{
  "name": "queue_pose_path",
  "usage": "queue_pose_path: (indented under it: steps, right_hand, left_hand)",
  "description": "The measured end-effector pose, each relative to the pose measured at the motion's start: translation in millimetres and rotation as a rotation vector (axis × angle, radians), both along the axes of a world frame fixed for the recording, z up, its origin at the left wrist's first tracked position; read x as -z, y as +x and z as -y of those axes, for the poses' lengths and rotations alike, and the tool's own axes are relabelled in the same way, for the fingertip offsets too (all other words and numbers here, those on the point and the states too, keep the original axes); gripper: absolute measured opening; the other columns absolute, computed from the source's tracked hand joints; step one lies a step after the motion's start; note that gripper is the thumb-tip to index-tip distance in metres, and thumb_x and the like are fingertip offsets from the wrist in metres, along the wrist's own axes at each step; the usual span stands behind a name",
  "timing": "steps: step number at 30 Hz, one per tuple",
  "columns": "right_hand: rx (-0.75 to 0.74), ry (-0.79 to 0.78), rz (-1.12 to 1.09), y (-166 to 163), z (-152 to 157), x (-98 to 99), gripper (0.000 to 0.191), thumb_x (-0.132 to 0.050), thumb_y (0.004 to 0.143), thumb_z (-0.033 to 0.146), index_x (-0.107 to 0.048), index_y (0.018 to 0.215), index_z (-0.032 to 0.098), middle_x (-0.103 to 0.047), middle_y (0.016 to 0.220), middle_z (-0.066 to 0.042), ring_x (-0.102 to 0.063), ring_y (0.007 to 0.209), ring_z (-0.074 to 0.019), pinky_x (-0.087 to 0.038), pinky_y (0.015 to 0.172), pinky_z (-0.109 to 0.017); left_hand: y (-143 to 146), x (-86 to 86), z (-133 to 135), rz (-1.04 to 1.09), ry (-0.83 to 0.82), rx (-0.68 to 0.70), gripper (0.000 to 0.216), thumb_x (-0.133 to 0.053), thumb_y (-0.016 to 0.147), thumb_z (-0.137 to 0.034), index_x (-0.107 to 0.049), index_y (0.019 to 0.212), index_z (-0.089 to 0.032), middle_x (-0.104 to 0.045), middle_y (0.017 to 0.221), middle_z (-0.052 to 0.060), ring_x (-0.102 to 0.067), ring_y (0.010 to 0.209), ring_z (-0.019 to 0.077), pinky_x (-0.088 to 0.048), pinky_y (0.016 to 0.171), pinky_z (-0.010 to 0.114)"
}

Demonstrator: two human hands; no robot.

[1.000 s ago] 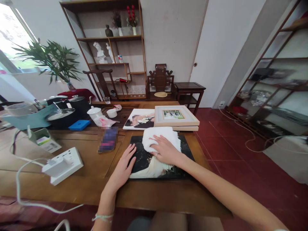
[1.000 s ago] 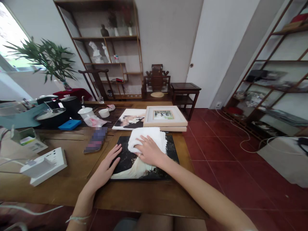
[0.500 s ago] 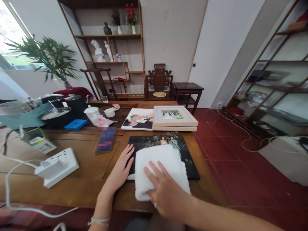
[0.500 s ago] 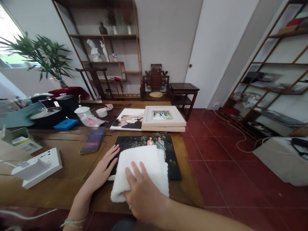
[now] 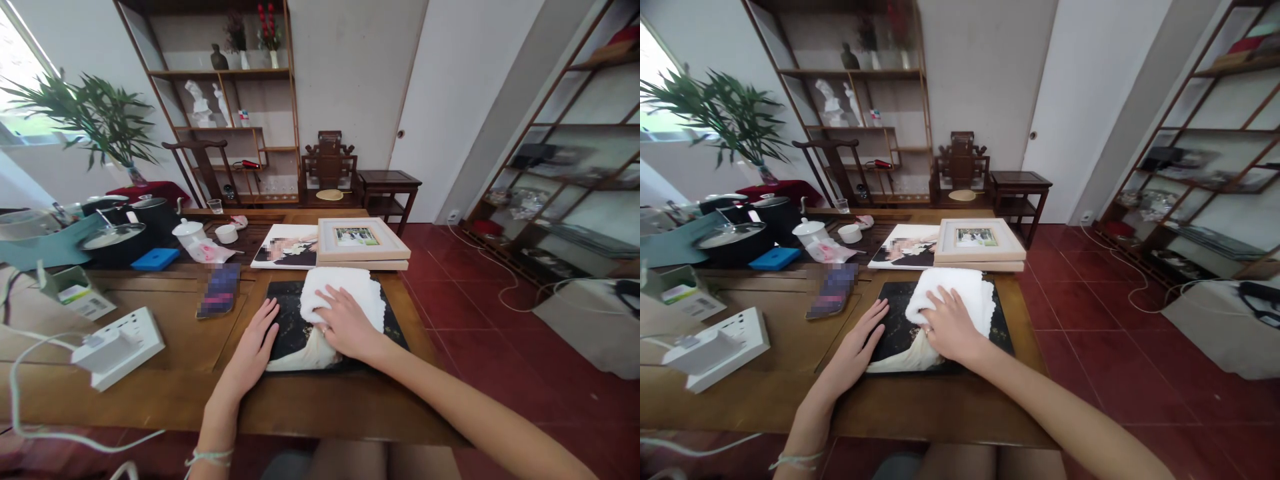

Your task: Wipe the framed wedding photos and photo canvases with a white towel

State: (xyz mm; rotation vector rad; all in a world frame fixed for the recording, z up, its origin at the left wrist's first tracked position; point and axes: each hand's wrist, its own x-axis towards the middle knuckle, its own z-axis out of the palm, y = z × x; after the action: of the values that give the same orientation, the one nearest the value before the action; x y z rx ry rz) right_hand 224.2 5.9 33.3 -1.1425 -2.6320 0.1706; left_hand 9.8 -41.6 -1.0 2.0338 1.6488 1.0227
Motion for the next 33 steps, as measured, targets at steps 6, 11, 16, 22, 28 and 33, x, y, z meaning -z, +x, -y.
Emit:
queue_pose_path:
  steps: [6,11,16,22,28,33]
  right_hand:
    - [-0.321,0.06,0.055,-21.3,34.3,-1.7,0.028,-0.048,0.085,0.025,-0.067,0.104,0.017,-0.037,0.143,-0.013,-0.021,0.134,-0.036,-0.016,0.108,-0.054]
    - [-0.518,0.01,0.062,-5.7,63.7,-8.5,0.025,-0.05,0.084,0.028,-0.069,0.094,0.016,-0.037,0.144,-0.012,-0.021,0.135,-0.0341,-0.015,0.109,-0.053]
    - [-0.374,-0.094,-0.008,35.4,74.4,-5.7,0.024,-0.052,0.081,0.023,-0.067,0.099,0.019,-0.038,0.144,-0.004,-0.02,0.136,-0.0263,-0.015,0.111,-0.05]
    - [-0.095,-0.027,-0.034,92.6,67.3,2.4,0.028,-0.045,0.075,0.007,-0.066,0.089,0.018,-0.042,0.141,-0.007,-0.024,0.135,-0.0253,-0.022,0.109,-0.052]
    - [0.065,0.004,-0.044,88.0,50.7,5.8,0.029,-0.044,0.08,0.01,-0.067,0.097,0.018,-0.047,0.137,-0.011,-0.027,0.134,-0.0267,-0.025,0.107,-0.053]
    - [-0.166,-0.069,-0.008,33.0,57.3,1.3,0.023,-0.052,0.079,0.017,-0.069,0.095,0.017,-0.037,0.144,-0.011,-0.017,0.137,-0.0315,-0.01,0.11,-0.056]
  left_hand:
    - [6.2,-12.6,7.3,0.145,0.068,-0.049,0.048,-0.027,0.095,-0.037,-0.04,0.135,-0.015,-0.04,0.143,0.009,-0.033,0.133,0.0171,-0.023,0.112,0.036]
    - [5.8,-9.8,4.8,0.083,0.015,-0.062,0.05,-0.024,0.095,-0.038,-0.044,0.132,-0.012,-0.045,0.139,0.011,-0.039,0.13,0.0185,-0.026,0.111,0.037]
    - [2.0,0.0,-0.5,-0.049,-0.012,-0.022,0.047,-0.033,0.093,-0.037,-0.047,0.13,-0.012,-0.046,0.139,0.011,-0.034,0.133,0.0199,-0.026,0.111,0.04]
    - [-0.3,6.4,-2.3,-0.103,0.005,-0.02,0.045,-0.035,0.092,-0.034,-0.045,0.132,-0.014,-0.042,0.142,0.01,-0.034,0.133,0.0206,-0.028,0.11,0.043]
    - [-0.2,8.5,-3.6,-0.123,0.039,0.011,0.042,-0.036,0.092,-0.032,-0.051,0.126,-0.013,-0.045,0.14,0.011,-0.033,0.134,0.021,-0.029,0.11,0.043]
    - [-0.3,6.6,-3.9,-0.114,0.04,0.007,0.042,-0.036,0.091,-0.031,-0.051,0.125,-0.012,-0.046,0.139,0.012,-0.034,0.133,0.0203,-0.029,0.11,0.043]
